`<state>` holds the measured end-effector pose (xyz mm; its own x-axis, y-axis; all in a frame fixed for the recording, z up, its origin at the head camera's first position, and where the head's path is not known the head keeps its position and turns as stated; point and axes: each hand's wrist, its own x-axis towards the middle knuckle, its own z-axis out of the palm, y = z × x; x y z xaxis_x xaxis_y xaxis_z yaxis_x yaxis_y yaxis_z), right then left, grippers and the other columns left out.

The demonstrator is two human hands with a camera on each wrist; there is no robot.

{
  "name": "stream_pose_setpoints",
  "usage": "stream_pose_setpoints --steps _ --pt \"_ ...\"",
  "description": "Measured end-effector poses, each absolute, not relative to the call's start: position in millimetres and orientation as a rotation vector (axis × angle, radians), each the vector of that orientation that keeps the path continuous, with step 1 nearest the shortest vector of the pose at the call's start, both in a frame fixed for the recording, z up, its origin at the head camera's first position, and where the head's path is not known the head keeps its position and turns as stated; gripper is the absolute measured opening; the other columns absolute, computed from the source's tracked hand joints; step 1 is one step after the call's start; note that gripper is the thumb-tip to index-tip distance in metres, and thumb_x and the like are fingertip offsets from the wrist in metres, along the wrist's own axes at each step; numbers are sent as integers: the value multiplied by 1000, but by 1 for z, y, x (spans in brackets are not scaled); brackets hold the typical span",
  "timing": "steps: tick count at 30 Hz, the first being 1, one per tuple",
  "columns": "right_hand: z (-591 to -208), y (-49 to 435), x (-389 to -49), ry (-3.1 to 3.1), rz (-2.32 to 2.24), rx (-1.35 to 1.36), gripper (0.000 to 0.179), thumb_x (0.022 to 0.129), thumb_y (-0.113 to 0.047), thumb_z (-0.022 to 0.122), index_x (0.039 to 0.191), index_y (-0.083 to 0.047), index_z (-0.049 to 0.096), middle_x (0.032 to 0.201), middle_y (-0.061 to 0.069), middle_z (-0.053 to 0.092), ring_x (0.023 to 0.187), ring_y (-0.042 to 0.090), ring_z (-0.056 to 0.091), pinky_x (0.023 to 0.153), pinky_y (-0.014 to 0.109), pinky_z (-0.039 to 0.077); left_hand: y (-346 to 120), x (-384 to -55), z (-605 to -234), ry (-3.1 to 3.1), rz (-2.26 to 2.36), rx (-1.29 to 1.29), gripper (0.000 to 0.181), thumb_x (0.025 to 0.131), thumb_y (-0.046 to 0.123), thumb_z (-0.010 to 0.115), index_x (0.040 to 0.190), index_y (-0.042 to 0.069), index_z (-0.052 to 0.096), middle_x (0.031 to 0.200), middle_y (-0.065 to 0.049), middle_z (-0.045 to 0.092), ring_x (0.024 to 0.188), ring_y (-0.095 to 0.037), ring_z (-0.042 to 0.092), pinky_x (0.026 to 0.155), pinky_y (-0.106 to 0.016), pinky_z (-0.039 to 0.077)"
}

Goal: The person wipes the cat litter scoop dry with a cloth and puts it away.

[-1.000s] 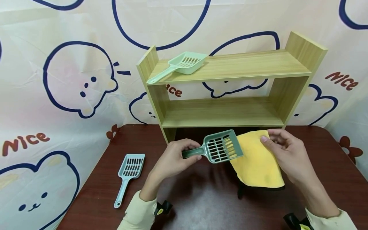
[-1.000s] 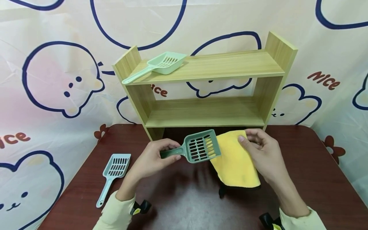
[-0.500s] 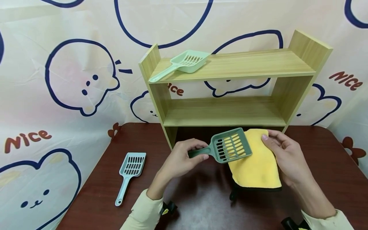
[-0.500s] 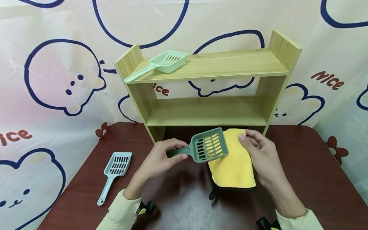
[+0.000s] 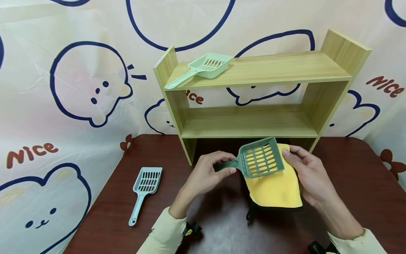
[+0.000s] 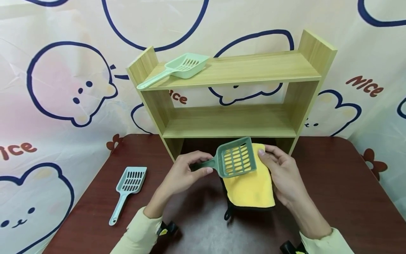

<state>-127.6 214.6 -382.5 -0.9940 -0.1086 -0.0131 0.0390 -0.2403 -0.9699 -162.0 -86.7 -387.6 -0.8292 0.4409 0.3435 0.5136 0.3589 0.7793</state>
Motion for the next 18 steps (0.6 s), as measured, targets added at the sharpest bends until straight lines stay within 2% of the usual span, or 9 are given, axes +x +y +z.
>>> stream_pose_setpoints --steps 3,9,14,18 --pt "-386 212 -129 1902 -2382 -78 27 111 -28 61 133 -13 57 103 -1 79 83 16 80 65 35 64 -84 -163 -389 -2521 -1520 -888 22 95 12 83 117 13 78 102 2 78 90 -11 64 82 -49 58" --pt "-395 209 -130 1926 -2392 -153 25 112 -22 58 136 -13 58 112 -4 76 86 11 76 67 29 62 -81 -163 -387 -2529 -1521 -891 26 95 12 82 121 11 78 105 -2 80 90 -10 66 81 -29 56" --pt "-394 211 -130 1909 -2389 -170 22 112 -19 58 133 -17 64 109 -2 80 83 12 77 65 31 63 -84 -163 -387 -2533 -1507 -892 23 95 13 83 117 14 79 101 2 78 87 -9 63 77 -32 56" --pt "-391 214 -129 1896 -2382 -189 23 112 -16 58 134 -17 66 109 -1 80 83 14 79 65 33 64 -87 -162 -385 -2554 -1492 -888 20 95 14 83 115 16 79 98 6 75 82 -8 60 72 -24 49"
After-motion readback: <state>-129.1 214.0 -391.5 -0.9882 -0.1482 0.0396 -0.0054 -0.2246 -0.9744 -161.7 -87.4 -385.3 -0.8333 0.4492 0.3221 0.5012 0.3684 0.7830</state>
